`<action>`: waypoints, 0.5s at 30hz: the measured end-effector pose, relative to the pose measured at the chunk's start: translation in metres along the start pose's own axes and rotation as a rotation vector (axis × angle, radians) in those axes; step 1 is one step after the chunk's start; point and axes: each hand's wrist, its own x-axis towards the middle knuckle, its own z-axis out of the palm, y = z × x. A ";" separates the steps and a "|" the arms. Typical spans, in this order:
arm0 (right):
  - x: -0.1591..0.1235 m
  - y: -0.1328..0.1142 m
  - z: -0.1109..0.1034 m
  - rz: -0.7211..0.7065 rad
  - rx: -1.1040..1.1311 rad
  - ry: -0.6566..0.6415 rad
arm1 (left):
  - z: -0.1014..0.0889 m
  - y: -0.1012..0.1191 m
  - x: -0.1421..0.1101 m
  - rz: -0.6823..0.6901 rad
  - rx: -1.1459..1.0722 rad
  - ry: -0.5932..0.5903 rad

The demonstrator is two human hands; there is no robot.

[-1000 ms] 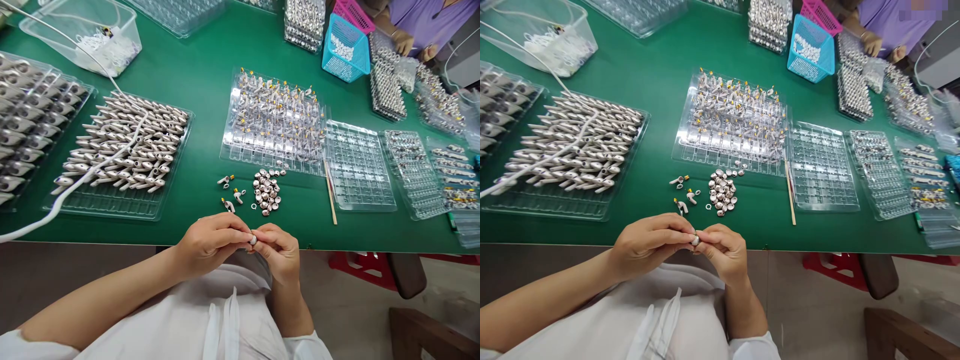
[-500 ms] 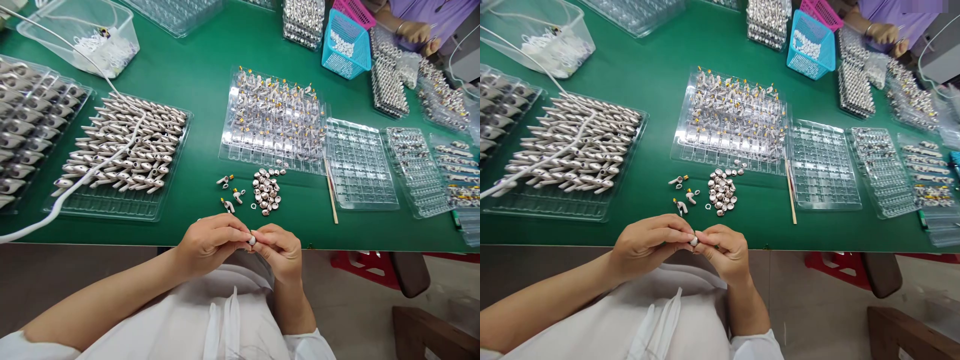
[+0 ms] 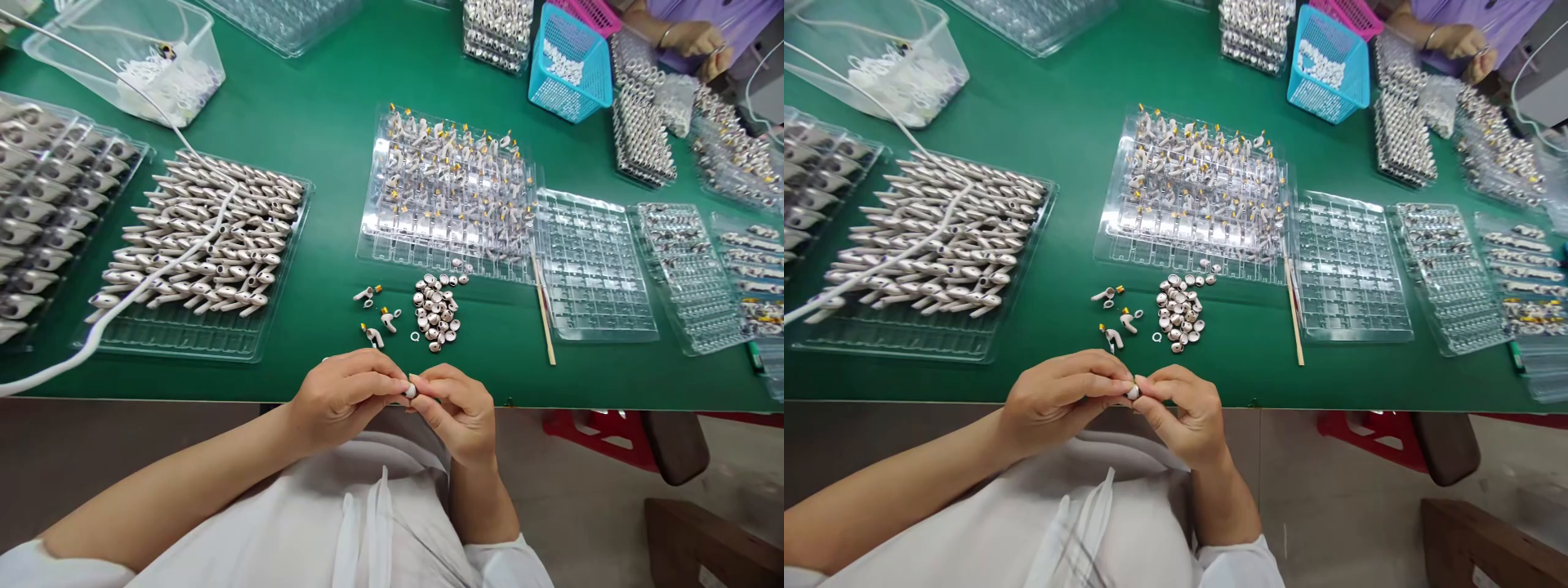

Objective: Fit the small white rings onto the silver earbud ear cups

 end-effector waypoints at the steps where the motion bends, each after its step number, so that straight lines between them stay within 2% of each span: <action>1: 0.000 0.000 0.000 0.009 0.006 0.005 | 0.000 0.000 0.000 0.001 0.000 0.000; 5: -0.003 0.002 0.002 0.057 0.074 0.023 | 0.001 0.001 0.000 -0.005 0.007 -0.011; 8: -0.005 0.003 0.005 0.041 0.106 0.039 | 0.000 0.001 -0.002 -0.004 -0.003 -0.015; 15: -0.010 -0.004 0.010 -0.006 -0.011 0.090 | 0.000 -0.001 -0.005 0.008 0.050 -0.045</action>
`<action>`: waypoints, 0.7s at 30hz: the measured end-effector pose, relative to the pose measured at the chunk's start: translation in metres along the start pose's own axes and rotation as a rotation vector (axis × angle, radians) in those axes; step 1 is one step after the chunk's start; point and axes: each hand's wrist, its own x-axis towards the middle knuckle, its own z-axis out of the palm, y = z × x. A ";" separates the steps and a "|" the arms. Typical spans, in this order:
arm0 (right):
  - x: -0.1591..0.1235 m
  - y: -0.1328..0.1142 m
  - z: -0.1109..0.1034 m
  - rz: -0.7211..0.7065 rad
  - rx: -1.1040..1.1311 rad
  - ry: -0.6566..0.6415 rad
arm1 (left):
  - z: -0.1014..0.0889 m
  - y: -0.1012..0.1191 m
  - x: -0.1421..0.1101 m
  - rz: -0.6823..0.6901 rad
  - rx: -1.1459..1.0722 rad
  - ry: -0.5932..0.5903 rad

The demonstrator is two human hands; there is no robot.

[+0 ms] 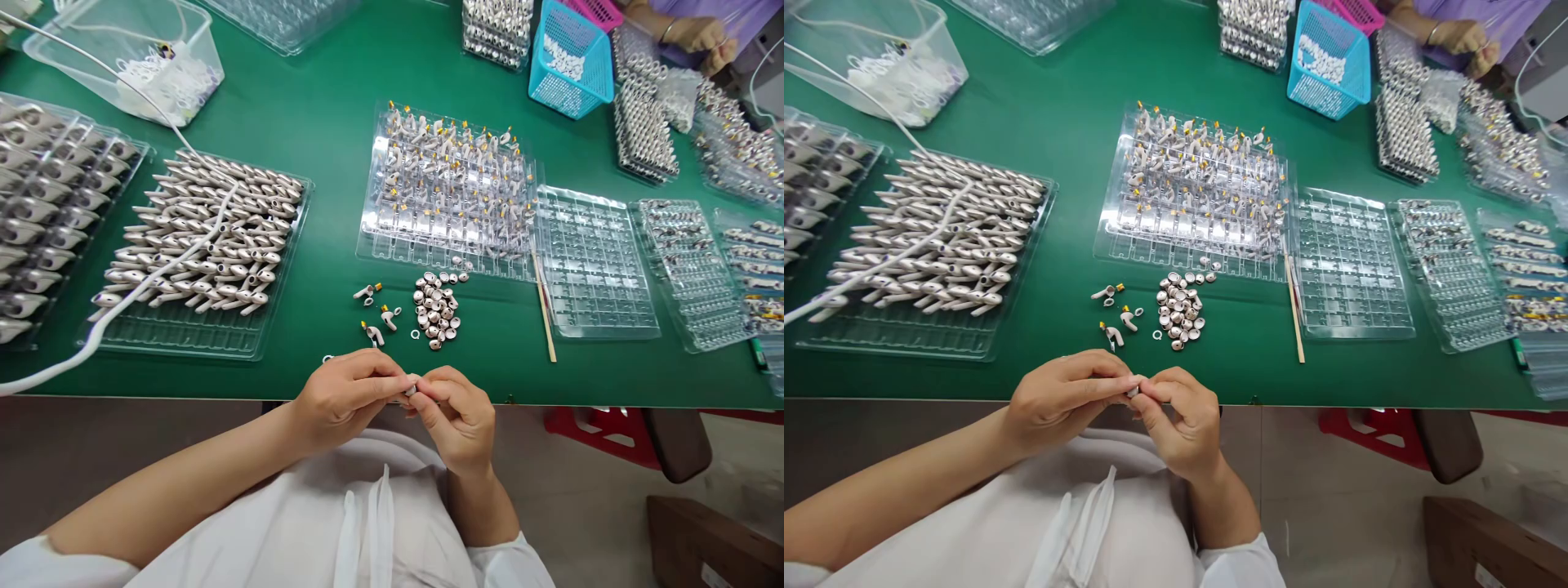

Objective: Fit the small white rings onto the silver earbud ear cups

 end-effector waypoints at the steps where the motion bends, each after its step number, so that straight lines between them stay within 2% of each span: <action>1: 0.000 -0.002 0.000 0.000 -0.008 0.005 | 0.000 0.000 0.000 0.005 0.007 0.003; 7: 0.002 -0.009 0.004 0.105 0.090 0.042 | -0.001 0.001 0.005 0.069 0.037 0.010; 11: 0.005 -0.010 0.006 0.212 0.200 0.063 | 0.003 0.005 0.007 0.036 0.082 0.039; 15: 0.007 -0.008 0.002 0.315 0.309 -0.022 | 0.005 0.007 0.006 0.003 0.055 0.072; 18: 0.008 -0.008 -0.002 0.285 0.260 -0.114 | 0.006 0.006 0.004 -0.002 0.054 0.070; 21: 0.009 -0.009 -0.005 0.186 0.068 -0.159 | 0.008 0.004 0.002 0.015 0.090 0.066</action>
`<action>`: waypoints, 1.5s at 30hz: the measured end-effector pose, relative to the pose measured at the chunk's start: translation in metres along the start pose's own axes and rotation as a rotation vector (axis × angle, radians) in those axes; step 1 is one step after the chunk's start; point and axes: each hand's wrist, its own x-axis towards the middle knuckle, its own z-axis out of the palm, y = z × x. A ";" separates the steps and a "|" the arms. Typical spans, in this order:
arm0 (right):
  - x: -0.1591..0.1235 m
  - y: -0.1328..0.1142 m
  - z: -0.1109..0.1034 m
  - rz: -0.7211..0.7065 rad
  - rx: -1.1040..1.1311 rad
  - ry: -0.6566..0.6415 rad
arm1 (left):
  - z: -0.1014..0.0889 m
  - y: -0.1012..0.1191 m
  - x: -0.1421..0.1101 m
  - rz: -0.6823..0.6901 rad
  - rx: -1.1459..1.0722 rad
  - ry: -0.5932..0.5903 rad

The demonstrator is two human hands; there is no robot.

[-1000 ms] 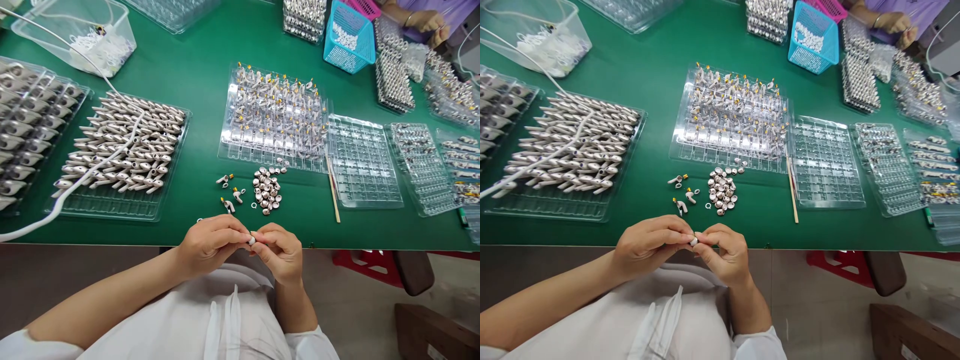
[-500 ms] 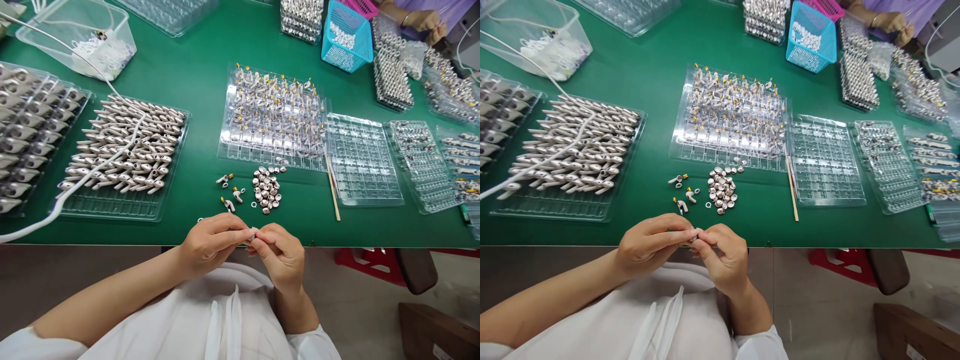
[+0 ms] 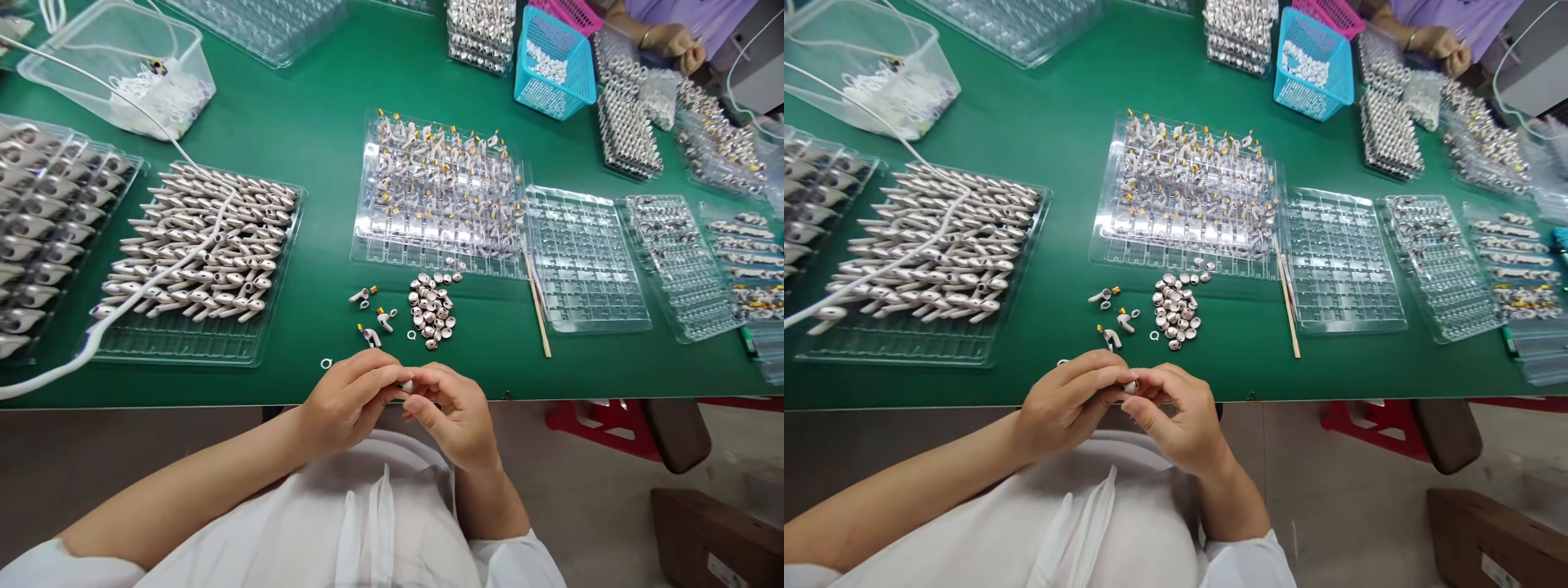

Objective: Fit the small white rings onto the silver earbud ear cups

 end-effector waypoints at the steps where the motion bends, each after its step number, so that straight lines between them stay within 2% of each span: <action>1: 0.000 -0.001 0.000 -0.022 -0.055 -0.001 | 0.001 0.000 -0.001 0.005 0.017 0.000; 11: 0.004 -0.005 0.003 -0.111 -0.176 0.063 | 0.000 0.000 -0.007 -0.006 0.046 -0.034; 17: 0.004 -0.002 0.009 -0.380 -0.553 0.151 | -0.003 -0.003 -0.006 0.005 0.099 -0.040; 21: 0.003 0.002 0.013 -0.533 -0.709 0.204 | -0.003 -0.005 -0.006 0.060 0.111 -0.031; 26: 0.005 0.000 0.015 -0.481 -0.617 0.161 | 0.002 -0.002 -0.006 0.084 0.124 0.057; 30: 0.005 -0.003 0.015 -0.452 -0.553 0.175 | 0.002 -0.001 -0.006 0.068 0.118 0.045; 37: 0.004 0.002 0.015 -0.503 -0.658 0.214 | 0.002 -0.005 -0.007 0.078 0.098 0.001; 45: 0.004 0.001 0.012 -0.523 -0.744 0.098 | 0.001 -0.005 -0.009 0.164 0.199 -0.006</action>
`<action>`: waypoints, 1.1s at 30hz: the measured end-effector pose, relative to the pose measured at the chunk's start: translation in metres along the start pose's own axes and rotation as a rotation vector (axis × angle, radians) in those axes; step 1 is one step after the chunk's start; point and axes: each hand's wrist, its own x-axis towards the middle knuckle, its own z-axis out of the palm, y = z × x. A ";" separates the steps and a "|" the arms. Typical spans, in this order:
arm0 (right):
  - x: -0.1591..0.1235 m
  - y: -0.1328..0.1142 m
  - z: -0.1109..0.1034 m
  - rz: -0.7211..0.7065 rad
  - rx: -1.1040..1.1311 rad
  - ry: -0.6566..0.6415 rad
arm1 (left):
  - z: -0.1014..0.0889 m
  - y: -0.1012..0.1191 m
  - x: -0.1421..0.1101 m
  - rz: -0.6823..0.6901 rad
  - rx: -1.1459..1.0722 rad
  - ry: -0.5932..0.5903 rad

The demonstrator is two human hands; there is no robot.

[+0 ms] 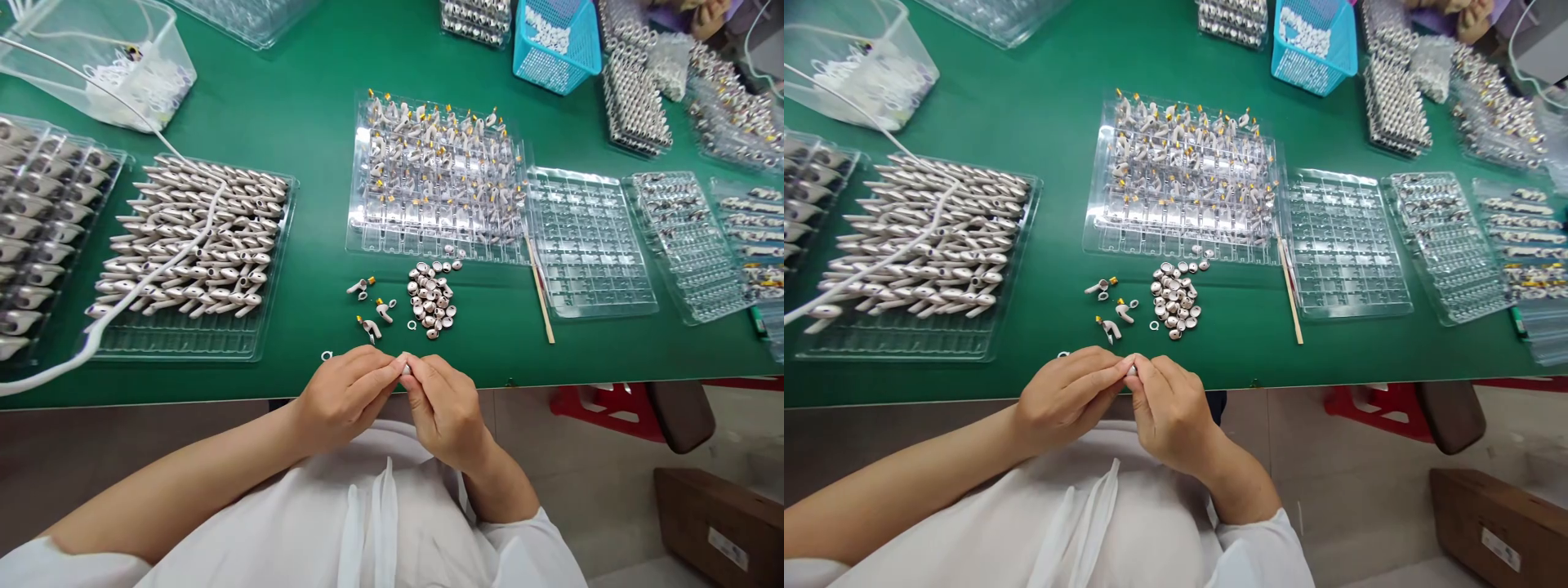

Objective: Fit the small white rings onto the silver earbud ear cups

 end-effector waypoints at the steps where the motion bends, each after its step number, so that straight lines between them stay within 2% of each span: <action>1: 0.000 0.000 0.000 -0.002 -0.003 -0.001 | 0.000 0.000 0.000 0.009 0.006 -0.012; 6: -0.001 0.001 0.003 -0.012 -0.064 0.029 | 0.000 0.000 0.000 0.044 0.036 -0.065; 16: -0.005 -0.004 0.011 -0.009 -0.181 0.065 | 0.002 0.006 0.009 0.062 0.221 -0.018; 33: -0.012 0.007 0.012 -0.016 -0.209 -0.001 | 0.007 0.000 0.012 0.045 0.166 -0.137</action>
